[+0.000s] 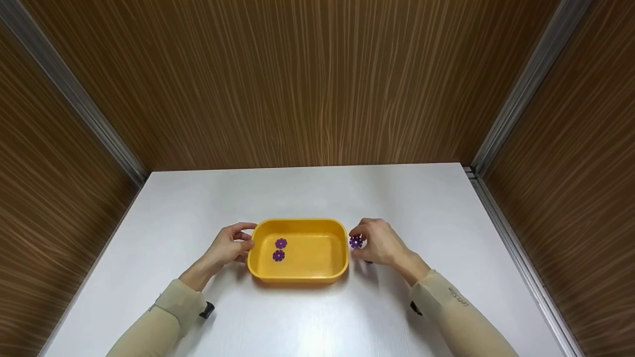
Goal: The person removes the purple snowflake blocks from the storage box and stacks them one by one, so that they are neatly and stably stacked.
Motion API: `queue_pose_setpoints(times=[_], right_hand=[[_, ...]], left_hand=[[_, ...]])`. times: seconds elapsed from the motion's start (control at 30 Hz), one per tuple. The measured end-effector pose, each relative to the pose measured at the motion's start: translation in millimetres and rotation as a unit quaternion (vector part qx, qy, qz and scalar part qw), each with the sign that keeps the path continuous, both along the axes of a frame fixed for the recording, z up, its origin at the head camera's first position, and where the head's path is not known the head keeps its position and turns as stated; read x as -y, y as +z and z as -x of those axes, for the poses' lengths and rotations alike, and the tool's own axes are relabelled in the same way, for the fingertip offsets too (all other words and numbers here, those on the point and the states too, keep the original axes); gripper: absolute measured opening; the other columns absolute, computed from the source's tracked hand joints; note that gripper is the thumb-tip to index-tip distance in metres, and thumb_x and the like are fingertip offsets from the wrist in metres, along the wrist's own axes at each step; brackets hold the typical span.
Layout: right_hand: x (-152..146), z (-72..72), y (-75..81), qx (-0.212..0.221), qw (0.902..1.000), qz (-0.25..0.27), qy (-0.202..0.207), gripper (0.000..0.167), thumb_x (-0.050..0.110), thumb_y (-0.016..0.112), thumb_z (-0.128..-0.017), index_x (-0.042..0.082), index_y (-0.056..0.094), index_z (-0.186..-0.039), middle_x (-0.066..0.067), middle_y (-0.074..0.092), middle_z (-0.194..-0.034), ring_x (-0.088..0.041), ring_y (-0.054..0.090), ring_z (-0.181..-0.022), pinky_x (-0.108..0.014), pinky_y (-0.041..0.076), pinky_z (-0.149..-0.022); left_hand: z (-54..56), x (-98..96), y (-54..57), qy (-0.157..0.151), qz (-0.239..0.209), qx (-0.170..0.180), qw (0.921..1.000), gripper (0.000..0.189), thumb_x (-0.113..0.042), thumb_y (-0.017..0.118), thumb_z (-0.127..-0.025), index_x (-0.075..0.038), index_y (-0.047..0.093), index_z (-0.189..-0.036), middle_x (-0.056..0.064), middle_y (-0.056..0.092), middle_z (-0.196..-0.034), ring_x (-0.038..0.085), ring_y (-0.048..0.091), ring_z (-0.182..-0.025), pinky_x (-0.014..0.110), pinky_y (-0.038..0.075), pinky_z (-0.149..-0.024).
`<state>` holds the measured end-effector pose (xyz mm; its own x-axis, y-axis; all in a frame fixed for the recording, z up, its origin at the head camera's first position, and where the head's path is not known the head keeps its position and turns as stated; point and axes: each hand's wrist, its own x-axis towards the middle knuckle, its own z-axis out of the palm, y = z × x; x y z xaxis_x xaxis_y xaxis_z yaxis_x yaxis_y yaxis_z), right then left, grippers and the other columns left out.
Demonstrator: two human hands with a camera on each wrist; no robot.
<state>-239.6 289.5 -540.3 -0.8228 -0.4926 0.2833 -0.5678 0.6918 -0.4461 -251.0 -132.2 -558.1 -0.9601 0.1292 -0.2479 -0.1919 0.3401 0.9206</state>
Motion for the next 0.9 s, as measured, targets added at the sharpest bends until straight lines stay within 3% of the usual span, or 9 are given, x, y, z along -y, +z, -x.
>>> queue_pose_setpoints(times=[0.6,0.9], right_hand=[[-24.2,-7.8,-19.1,0.025,0.9989,-0.029,-0.029,0.029,0.007,0.095,-0.074,0.005,0.087,-0.102,-0.003,0.078,-0.09,-0.019,0.073,-0.081,-0.032,0.067,-0.075],[-26.3,-8.5,-27.5,0.029,0.999,-0.019,-0.03,0.024,0.007,0.093,-0.072,0.008,0.086,-0.095,-0.001,0.076,-0.085,-0.015,0.071,-0.077,-0.023,0.063,-0.07]], left_hand=[[-1.5,-0.7,-1.9,0.002,0.003,0.001,1.0,0.053,-0.002,0.072,-0.098,-0.011,0.068,-0.15,0.008,0.064,-0.107,0.016,0.063,-0.072,0.028,0.066,-0.064],[-1.0,-0.4,-3.7,-0.001,-0.006,-0.001,1.0,0.054,-0.001,0.071,-0.098,-0.011,0.068,-0.151,0.009,0.066,-0.107,0.014,0.062,-0.064,0.025,0.061,-0.059]])
